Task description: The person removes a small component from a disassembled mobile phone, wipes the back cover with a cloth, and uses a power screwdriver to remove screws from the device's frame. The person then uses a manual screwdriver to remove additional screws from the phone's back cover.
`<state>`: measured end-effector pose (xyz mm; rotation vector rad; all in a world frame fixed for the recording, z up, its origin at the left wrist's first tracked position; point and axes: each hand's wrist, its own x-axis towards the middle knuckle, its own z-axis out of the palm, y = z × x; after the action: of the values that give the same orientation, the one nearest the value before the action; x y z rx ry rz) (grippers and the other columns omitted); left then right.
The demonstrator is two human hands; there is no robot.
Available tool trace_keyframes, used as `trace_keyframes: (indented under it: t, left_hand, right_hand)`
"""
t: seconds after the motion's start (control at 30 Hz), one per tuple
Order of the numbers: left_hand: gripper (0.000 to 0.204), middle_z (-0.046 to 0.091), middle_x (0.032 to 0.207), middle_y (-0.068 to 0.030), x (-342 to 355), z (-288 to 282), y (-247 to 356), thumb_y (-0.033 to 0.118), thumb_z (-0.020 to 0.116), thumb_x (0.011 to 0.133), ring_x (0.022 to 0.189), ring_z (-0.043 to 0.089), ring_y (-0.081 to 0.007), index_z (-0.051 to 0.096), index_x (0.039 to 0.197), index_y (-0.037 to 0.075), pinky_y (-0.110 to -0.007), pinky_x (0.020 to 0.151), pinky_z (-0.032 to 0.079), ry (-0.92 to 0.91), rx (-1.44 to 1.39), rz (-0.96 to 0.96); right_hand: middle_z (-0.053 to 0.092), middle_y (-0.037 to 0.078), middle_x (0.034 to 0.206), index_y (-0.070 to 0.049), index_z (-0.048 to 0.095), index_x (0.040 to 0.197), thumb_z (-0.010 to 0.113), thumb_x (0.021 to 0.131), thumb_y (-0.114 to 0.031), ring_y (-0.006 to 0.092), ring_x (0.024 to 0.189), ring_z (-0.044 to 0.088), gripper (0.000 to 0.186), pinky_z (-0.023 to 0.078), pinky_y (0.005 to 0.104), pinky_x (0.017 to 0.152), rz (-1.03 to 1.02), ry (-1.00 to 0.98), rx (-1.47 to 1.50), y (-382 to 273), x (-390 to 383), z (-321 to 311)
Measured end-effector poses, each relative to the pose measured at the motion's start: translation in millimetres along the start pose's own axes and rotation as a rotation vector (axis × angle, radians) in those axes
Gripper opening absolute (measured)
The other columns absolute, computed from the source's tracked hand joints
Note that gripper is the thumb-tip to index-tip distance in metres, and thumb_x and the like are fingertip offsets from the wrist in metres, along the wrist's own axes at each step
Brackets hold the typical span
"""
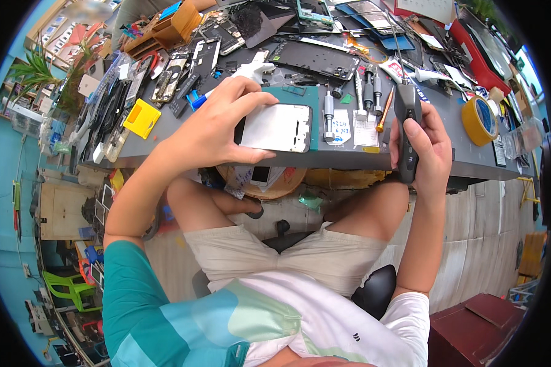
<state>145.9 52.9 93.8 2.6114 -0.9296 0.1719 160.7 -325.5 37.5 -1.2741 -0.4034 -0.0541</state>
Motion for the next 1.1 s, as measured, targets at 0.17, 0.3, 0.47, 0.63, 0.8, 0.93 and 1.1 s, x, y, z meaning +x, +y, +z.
trace_keyframes:
  t: [0.17, 0.3, 0.47, 0.63, 0.8, 0.93, 1.1]
  left_hand:
    - [0.082, 0.055, 0.136, -0.0152, 6.1, -12.1, 7.3, 0.030, 0.096, 0.070, 0.127, 0.058, -0.0348, 0.066, 0.143, 0.008, -0.044, 0.111, 0.051, -0.048, -0.039, 0.055]
    - [0.086, 0.054, 0.137, -0.0148, 15.4, -25.4, -1.6, 0.032, 0.097, 0.069, 0.124, 0.060, -0.0340, 0.066, 0.146, 0.009, -0.045, 0.111, 0.051, -0.133, -0.070, 0.089]
    - [0.085, 0.055, 0.143, -0.0159, 35.2, -45.4, -4.8, 0.027, 0.097, 0.070, 0.136, 0.054, -0.0391, 0.067, 0.148, 0.011, -0.051, 0.118, 0.045, -0.317, -0.028, 0.195]
    - [0.092, 0.055, 0.149, -0.0145, 51.8, -51.6, 3.2, 0.008, 0.095, 0.063, 0.141, 0.051, -0.0409, 0.067, 0.151, 0.016, -0.053, 0.121, 0.043, -0.436, 0.047, 0.268]
    - [0.096, 0.052, 0.151, -0.0142, 62.1, -50.1, -2.2, -0.001, 0.094, 0.062, 0.143, 0.050, -0.0411, 0.066, 0.152, 0.020, -0.053, 0.121, 0.044, -0.538, -0.031, 0.286]
    - [0.097, 0.050, 0.154, -0.0143, 64.2, -47.6, -7.6, -0.001, 0.094, 0.063, 0.145, 0.049, -0.0406, 0.066, 0.153, 0.021, -0.051, 0.123, 0.045, -0.587, -0.101, 0.247]
    - [0.096, 0.047, 0.157, -0.0150, 55.0, -44.4, -14.3, 0.002, 0.094, 0.066, 0.148, 0.047, -0.0410, 0.065, 0.155, 0.022, -0.053, 0.124, 0.044, -0.537, -0.140, 0.259]
  right_hand:
    - [0.071, 0.011, 0.095, 0.006, 0.062, 0.133, 0.072, 0.107, -0.012, 0.0141, 0.066, 0.064, 0.033, 0.049, 0.0277, 0.055, 0.016, 0.014, 0.042, -0.7, -2.6, 2.4]
    - [0.071, 0.009, 0.093, 0.006, 0.063, 0.130, 0.074, 0.106, -0.012, 0.0130, 0.067, 0.065, 0.032, 0.050, 0.0277, 0.055, 0.021, -0.018, 0.047, -2.0, 1.4, 3.1]
    - [0.071, 0.008, 0.091, 0.005, 0.064, 0.129, 0.075, 0.106, -0.014, 0.0121, 0.067, 0.065, 0.032, 0.050, 0.0278, 0.056, -0.004, -0.030, 0.038, -0.9, 1.4, -0.8]
    - [0.071, 0.008, 0.092, 0.005, 0.064, 0.127, 0.075, 0.106, -0.014, 0.0122, 0.067, 0.065, 0.030, 0.050, 0.0278, 0.056, 0.025, -0.018, 0.029, -3.4, 1.2, 1.1]
    - [0.071, 0.009, 0.093, 0.005, 0.064, 0.127, 0.074, 0.105, -0.014, 0.0128, 0.067, 0.066, 0.030, 0.051, 0.0276, 0.056, 0.043, -0.001, 0.022, -3.8, 0.6, 2.7]
    - [0.071, 0.010, 0.093, 0.005, 0.063, 0.129, 0.074, 0.105, -0.014, 0.0130, 0.066, 0.066, 0.032, 0.051, 0.0272, 0.056, 0.042, 0.002, 0.018, -2.7, -0.4, 1.1]
    - [0.071, 0.011, 0.093, 0.005, 0.062, 0.131, 0.073, 0.106, -0.014, 0.0131, 0.066, 0.065, 0.033, 0.051, 0.0269, 0.055, 0.026, -0.006, 0.019, -1.9, 0.8, 2.1]
